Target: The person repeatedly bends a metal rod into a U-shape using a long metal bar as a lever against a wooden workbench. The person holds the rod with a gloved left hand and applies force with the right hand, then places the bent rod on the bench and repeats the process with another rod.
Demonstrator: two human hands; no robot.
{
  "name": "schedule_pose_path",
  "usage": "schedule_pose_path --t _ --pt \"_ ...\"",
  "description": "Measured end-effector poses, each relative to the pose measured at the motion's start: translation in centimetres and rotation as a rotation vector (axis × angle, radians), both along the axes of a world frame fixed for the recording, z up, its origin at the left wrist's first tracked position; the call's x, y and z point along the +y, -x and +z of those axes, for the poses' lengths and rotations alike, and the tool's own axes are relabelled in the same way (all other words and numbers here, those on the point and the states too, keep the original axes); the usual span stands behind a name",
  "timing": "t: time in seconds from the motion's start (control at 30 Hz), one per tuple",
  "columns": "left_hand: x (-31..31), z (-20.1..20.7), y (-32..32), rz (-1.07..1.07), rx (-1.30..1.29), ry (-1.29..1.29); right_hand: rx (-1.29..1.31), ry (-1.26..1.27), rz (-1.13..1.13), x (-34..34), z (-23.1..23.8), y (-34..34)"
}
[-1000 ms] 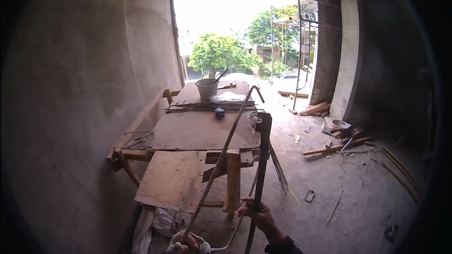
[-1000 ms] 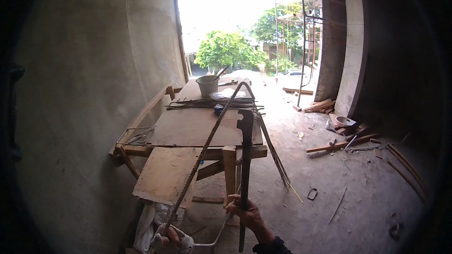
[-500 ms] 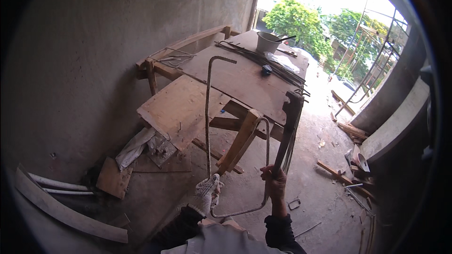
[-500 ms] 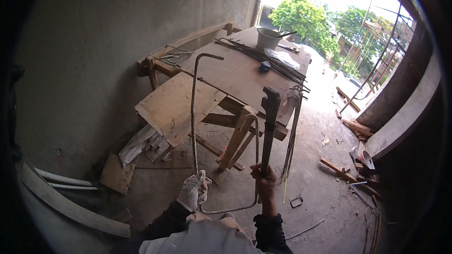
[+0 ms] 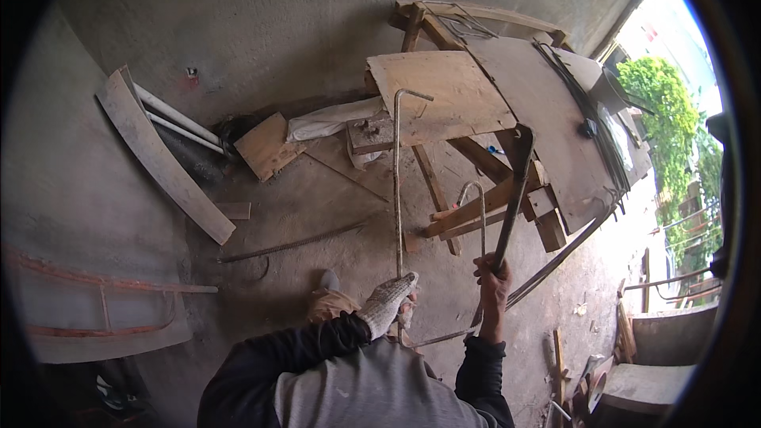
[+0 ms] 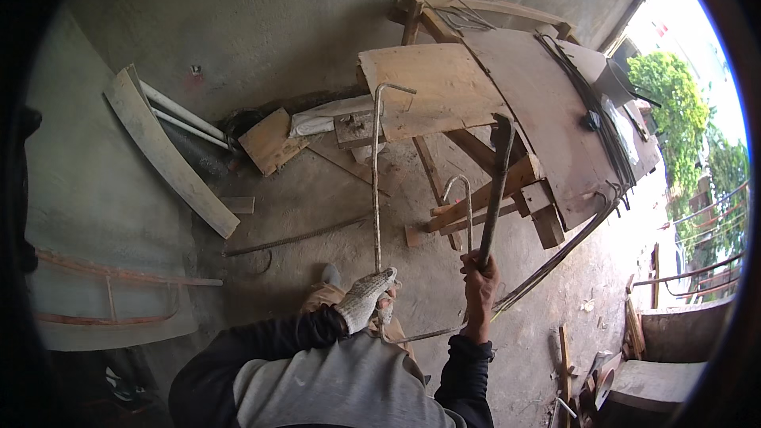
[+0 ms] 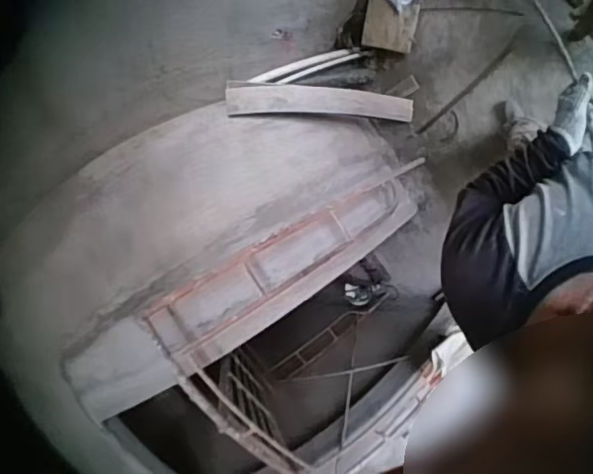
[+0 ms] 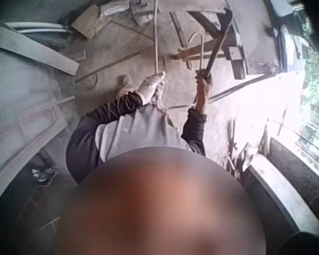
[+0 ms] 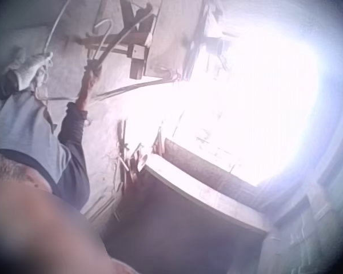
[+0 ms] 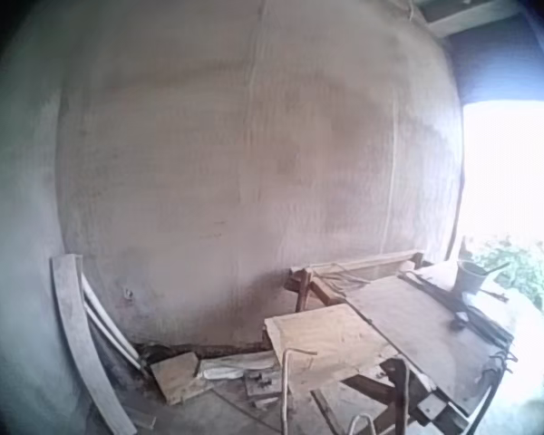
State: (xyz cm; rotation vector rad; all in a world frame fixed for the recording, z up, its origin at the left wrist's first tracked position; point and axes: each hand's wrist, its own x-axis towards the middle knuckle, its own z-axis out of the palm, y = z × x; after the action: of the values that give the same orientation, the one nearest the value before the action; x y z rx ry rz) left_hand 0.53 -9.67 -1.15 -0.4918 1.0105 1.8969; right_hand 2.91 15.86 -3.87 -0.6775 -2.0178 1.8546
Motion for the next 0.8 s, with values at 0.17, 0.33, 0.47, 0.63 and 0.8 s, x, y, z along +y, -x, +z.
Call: schedule_pose_path --t 0.17,0.33,0.47,0.63,0.8 --pt "-0.2 -1.9 -0.8 0.074 -0.043 -0.110 -0.125 -0.088 0.110 0.3 -0.1 1.5" --pt "0.3 -3.1 -2.0 -0.038 -0.144 -0.208 -0.219 -0.179 0.169 1.2 0.2 1.6" --pt "0.5 -3.8 -2.1 -0.052 -0.140 -0.228 -0.215 -0.219 0.189 1.9 0.1 1.5" --pt "1.5 -3.9 -1.9 -0.028 -0.197 -0.277 -0.189 -0.245 0.200 3.4 0.1 2.5" --pt "2.3 -3.0 -2.0 -0.002 -0.218 -0.392 -0.197 -0.398 0.214 4.1 1.4 3.2"
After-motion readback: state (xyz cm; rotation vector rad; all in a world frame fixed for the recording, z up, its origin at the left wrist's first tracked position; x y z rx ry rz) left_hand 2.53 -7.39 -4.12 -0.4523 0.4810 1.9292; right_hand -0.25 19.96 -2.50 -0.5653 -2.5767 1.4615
